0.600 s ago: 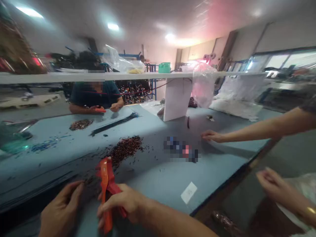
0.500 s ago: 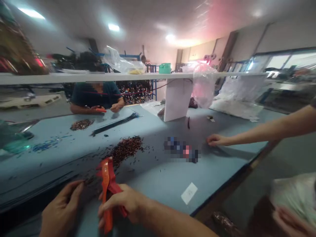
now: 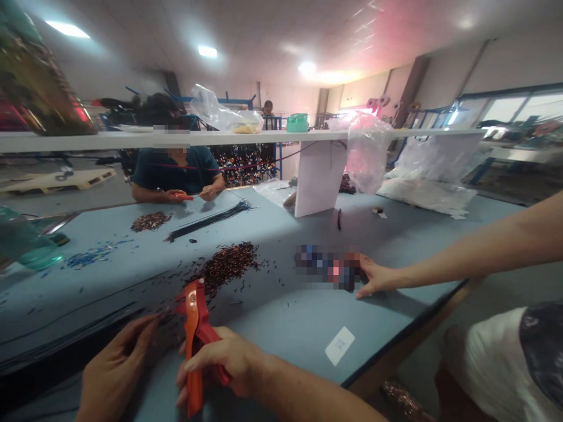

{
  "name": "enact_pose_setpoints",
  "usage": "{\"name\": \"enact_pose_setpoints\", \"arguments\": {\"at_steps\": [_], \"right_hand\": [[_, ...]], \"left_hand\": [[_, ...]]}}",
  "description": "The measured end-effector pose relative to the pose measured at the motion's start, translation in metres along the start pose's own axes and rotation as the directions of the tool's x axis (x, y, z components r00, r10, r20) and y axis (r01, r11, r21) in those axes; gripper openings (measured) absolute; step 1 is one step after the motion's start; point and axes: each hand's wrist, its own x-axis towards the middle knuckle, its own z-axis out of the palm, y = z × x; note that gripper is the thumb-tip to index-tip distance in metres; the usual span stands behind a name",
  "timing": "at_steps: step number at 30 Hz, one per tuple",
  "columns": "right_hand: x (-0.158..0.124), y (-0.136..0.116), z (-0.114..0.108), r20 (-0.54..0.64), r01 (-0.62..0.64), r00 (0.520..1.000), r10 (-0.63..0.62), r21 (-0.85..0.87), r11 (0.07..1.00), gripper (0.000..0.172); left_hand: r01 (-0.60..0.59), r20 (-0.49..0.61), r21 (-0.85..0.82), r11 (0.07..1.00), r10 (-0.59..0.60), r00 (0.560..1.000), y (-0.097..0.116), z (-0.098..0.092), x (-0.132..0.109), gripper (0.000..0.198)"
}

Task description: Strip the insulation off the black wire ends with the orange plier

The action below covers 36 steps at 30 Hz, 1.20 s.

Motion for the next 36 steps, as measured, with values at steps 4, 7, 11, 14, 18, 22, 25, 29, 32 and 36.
{"name": "enact_pose_setpoints", "arguments": {"at_steps": [4, 7, 11, 14, 18, 22, 25, 29, 32, 36], "right_hand": [[0.001, 0.000, -0.001, -0.013, 0.002, 1.000, -0.002, -0.002, 1.000, 0.037], [0.002, 0.001, -0.002, -0.012, 0.010, 1.000, -0.011, -0.007, 1.000, 0.038], [0.001, 0.003, -0.002, 0.004, 0.011, 1.000, -0.011, -0.008, 1.000, 0.037], [0.000, 0.003, -0.001, 0.018, 0.008, 1.000, -0.008, -0.003, 1.000, 0.036], [-0.002, 0.003, -0.001, 0.049, -0.006, 0.999, 0.005, 0.013, 1.000, 0.036], [-0.003, 0.005, -0.003, 0.035, -0.015, 0.999, 0.014, 0.031, 0.999, 0.036], [-0.003, 0.009, -0.005, 0.049, -0.043, 0.998, 0.041, 0.047, 0.998, 0.037], [-0.003, 0.012, -0.007, 0.055, -0.056, 0.997, 0.053, 0.056, 0.997, 0.037], [-0.003, 0.014, -0.008, 0.049, -0.053, 0.998, 0.050, 0.052, 0.997, 0.038], [-0.002, 0.015, -0.009, 0.069, -0.063, 0.996, 0.059, 0.048, 0.997, 0.040]], "left_hand": [[0.080, 0.056, 0.114, 0.990, -0.087, 0.995, 0.004, -0.003, 0.000, 0.044], [0.099, 0.093, 0.180, 0.979, -0.117, 0.989, 0.007, -0.004, 0.000, 0.044], [0.078, 0.107, 0.164, 0.983, -0.096, 0.990, 0.007, -0.004, -0.001, 0.042], [0.045, 0.062, 0.107, 0.993, -0.052, 0.997, 0.003, -0.002, -0.001, 0.041], [0.008, -0.002, 0.047, 0.999, -0.008, 1.000, -0.005, 0.001, -0.001, 0.040], [0.003, 0.014, 0.048, 0.999, -0.003, 1.000, -0.007, 0.002, -0.001, 0.038], [0.011, 0.036, 0.092, 0.996, -0.014, 0.999, -0.002, 0.000, -0.003, 0.036], [0.015, 0.037, 0.159, 0.987, -0.022, 0.999, 0.003, -0.002, -0.007, 0.034], [0.012, 0.051, 0.171, 0.985, -0.021, 0.998, 0.003, -0.002, -0.008, 0.034], [-0.022, 0.044, 0.143, 0.990, 0.016, 0.999, -0.001, 0.000, -0.007, 0.036]]}}
